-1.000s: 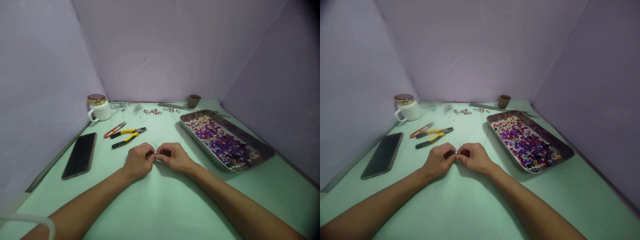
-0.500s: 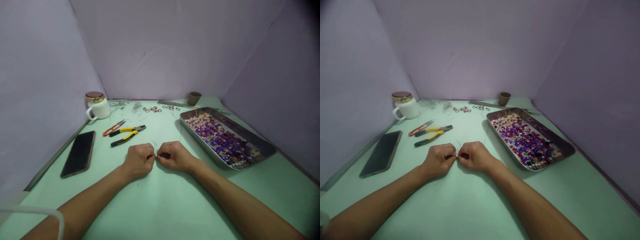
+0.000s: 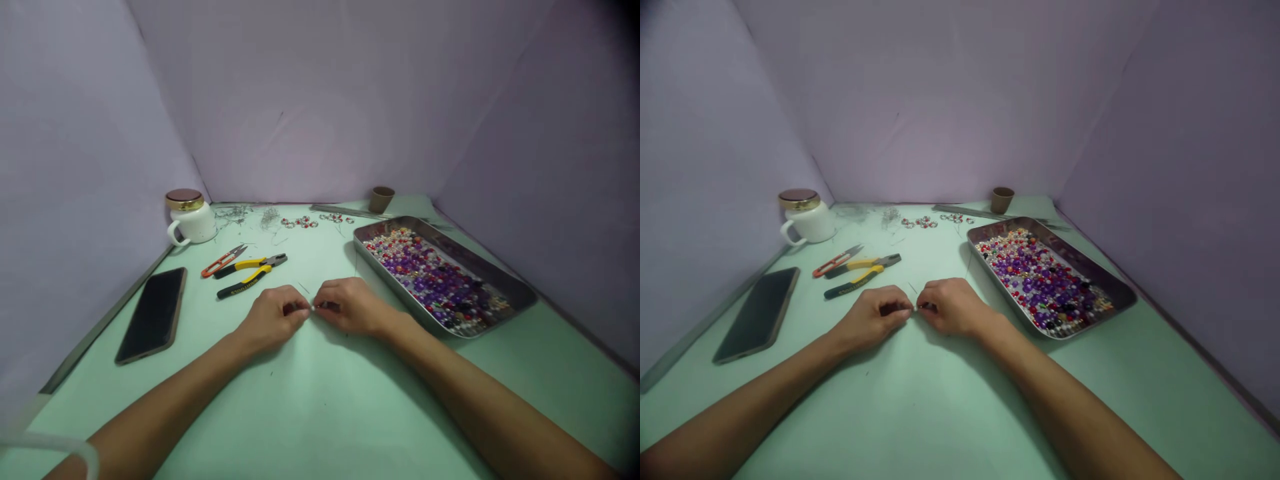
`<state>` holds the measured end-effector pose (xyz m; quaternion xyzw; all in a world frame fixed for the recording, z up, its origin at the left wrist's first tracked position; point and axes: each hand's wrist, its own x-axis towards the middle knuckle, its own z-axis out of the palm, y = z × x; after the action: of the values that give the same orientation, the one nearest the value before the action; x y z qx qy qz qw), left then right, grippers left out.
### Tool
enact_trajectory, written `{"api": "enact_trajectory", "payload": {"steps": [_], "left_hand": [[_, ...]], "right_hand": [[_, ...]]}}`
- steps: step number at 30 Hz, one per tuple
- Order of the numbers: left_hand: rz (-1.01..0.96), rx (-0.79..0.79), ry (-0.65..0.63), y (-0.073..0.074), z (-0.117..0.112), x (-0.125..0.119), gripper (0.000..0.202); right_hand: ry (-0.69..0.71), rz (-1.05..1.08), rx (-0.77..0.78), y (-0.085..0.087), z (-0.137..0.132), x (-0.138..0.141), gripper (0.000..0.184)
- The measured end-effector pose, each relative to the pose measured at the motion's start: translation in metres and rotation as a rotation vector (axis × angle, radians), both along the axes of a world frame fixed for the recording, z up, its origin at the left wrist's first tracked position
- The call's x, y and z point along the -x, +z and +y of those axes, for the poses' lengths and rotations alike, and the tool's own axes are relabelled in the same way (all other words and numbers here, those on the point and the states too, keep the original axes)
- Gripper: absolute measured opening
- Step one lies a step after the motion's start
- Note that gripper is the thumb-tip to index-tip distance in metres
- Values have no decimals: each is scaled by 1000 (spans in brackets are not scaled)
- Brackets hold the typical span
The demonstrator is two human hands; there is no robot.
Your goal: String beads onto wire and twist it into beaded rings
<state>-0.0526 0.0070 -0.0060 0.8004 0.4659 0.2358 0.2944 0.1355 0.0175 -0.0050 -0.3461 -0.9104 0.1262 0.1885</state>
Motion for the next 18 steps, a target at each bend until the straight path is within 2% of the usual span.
{"api": "enact_trajectory", "payload": {"steps": [2, 4, 7, 9, 11, 18], "left_hand": [[-26, 15, 15, -1, 0, -2, 11], [-83, 28, 45, -1, 0, -5, 11], [-257, 155, 155, -1, 0, -10, 12], [-384, 279, 244, -1, 0, -12, 14], [-463, 347, 302, -2, 1, -14, 16], [-574, 371, 364, -8, 1, -15, 14]], "right_hand": [[15, -56, -30, 4, -1, 0, 15], [-34, -89, -68, 7, -2, 3, 15], [-263, -28, -106, 7, -6, 10, 11], [-436, 69, -76, 5, -9, 15, 10], [-516, 161, -15, 1, -11, 19, 10], [-428, 447, 220, -7, -10, 25, 13]]}}
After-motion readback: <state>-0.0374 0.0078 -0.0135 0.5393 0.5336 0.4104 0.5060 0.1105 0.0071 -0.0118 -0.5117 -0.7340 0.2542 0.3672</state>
